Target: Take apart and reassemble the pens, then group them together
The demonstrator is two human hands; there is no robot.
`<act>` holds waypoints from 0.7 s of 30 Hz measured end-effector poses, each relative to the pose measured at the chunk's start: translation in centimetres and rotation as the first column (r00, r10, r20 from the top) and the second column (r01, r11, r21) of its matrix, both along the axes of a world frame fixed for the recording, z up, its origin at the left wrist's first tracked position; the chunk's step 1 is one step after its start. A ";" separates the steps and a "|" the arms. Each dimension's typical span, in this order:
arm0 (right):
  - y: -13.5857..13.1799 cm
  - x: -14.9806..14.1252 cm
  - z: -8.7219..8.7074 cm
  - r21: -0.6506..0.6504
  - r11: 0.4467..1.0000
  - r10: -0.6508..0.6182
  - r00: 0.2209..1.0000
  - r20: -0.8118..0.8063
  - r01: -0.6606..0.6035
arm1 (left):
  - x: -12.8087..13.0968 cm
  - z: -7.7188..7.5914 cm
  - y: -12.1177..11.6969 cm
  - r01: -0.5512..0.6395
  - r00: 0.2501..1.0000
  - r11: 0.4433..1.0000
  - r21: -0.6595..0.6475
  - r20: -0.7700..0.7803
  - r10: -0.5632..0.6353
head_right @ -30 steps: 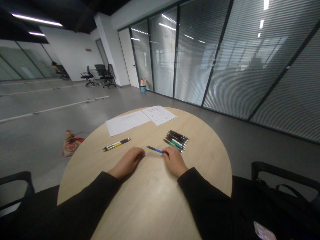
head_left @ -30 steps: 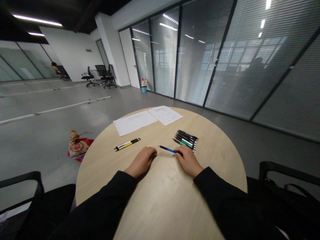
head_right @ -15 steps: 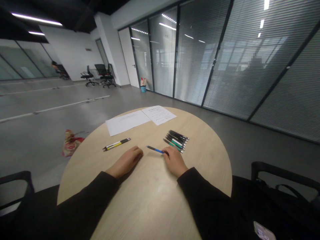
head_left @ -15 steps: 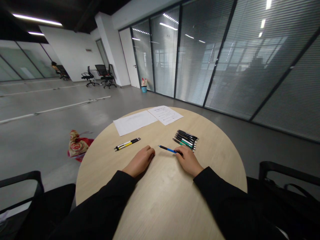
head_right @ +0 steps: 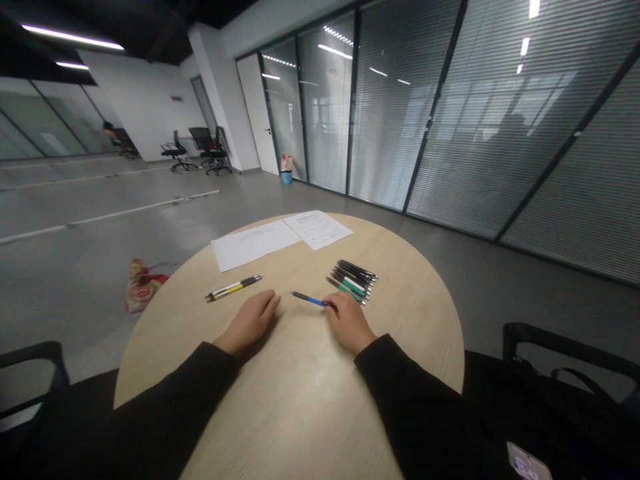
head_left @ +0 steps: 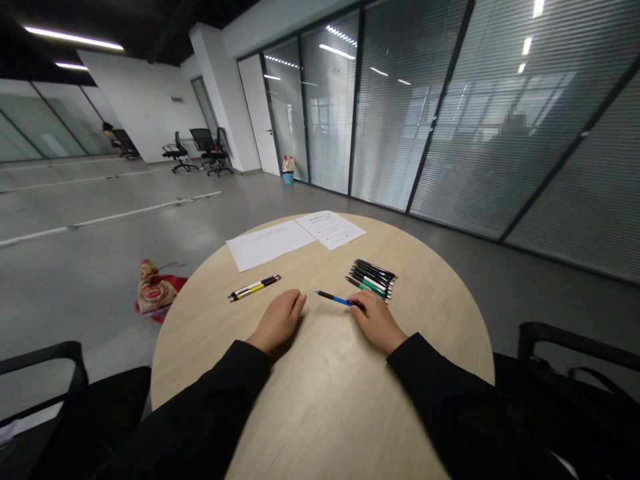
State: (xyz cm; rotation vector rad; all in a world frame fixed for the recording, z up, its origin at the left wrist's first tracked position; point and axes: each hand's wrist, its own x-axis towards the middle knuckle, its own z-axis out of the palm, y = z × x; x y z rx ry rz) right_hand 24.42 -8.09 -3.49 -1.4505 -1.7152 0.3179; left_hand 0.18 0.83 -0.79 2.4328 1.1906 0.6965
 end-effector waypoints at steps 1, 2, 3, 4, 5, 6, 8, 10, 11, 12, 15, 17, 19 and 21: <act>0.0 0.0 0.0 0.003 1.000 0.005 1.000 -0.002 -0.005 | 0.1 0.1 0.0 -0.022 0.999 0.999 -0.023 0.029 0.022; -0.1 -0.1 0.1 0.007 1.000 0.011 1.000 -0.003 -0.011 | 0.2 0.1 0.0 -0.040 0.997 0.998 -0.050 0.062 0.043; -0.1 -0.1 0.1 0.010 1.000 0.019 1.000 -0.004 -0.019 | 0.3 0.2 0.0 -0.057 0.993 0.995 -0.080 0.098 0.064; -0.1 -0.1 0.1 0.013 0.999 0.030 1.000 -0.005 -0.030 | 0.3 0.2 0.0 -0.071 0.987 0.991 -0.111 0.133 0.086; -0.1 -0.1 0.1 0.016 0.999 0.043 0.999 -0.007 -0.043 | 0.4 0.3 -0.1 -0.083 0.981 0.986 -0.145 0.165 0.107; -0.2 -0.2 0.2 0.018 0.998 0.056 0.998 -0.008 -0.056 | 0.5 0.3 -0.1 -0.094 0.973 0.980 -0.178 0.191 0.128; -0.2 -0.2 0.2 0.020 0.997 0.080 0.997 -0.005 -0.080 | 0.6 0.3 -0.3 -0.123 0.958 0.963 -0.239 0.224 0.178; -0.3 -0.3 0.3 0.020 0.995 0.097 0.995 0.003 -0.097 | 0.8 0.2 -0.4 -0.152 0.945 0.945 -0.290 0.238 0.224; -0.3 -0.3 0.3 0.019 0.995 0.101 0.995 0.007 -0.101 | 0.8 0.1 -0.5 -0.162 0.940 0.937 -0.311 0.241 0.243; -0.3 -0.3 0.3 0.019 0.994 0.105 0.994 0.011 -0.105 | 0.8 0.1 -0.5 -0.170 0.935 0.929 -0.330 0.244 0.258; -0.3 -0.4 0.3 0.021 0.993 0.118 0.993 0.021 -0.118 | 0.8 -0.1 -0.4 -0.181 0.927 0.910 -0.372 0.243 0.284; -0.3 -0.5 0.3 0.026 0.991 0.129 0.991 0.030 -0.129 | 0.8 -0.3 -0.3 -0.178 0.927 0.903 -0.392 0.241 0.287; -0.4 -0.5 0.2 0.031 0.990 0.134 0.990 0.035 -0.135 | 0.8 -0.4 -0.3 -0.169 0.929 0.900 -0.402 0.240 0.282; -0.4 -0.6 0.2 0.031 0.990 0.134 0.990 0.040 -0.135 | 0.8 -0.4 -0.3 -0.163 0.932 0.902 -0.400 0.238 0.275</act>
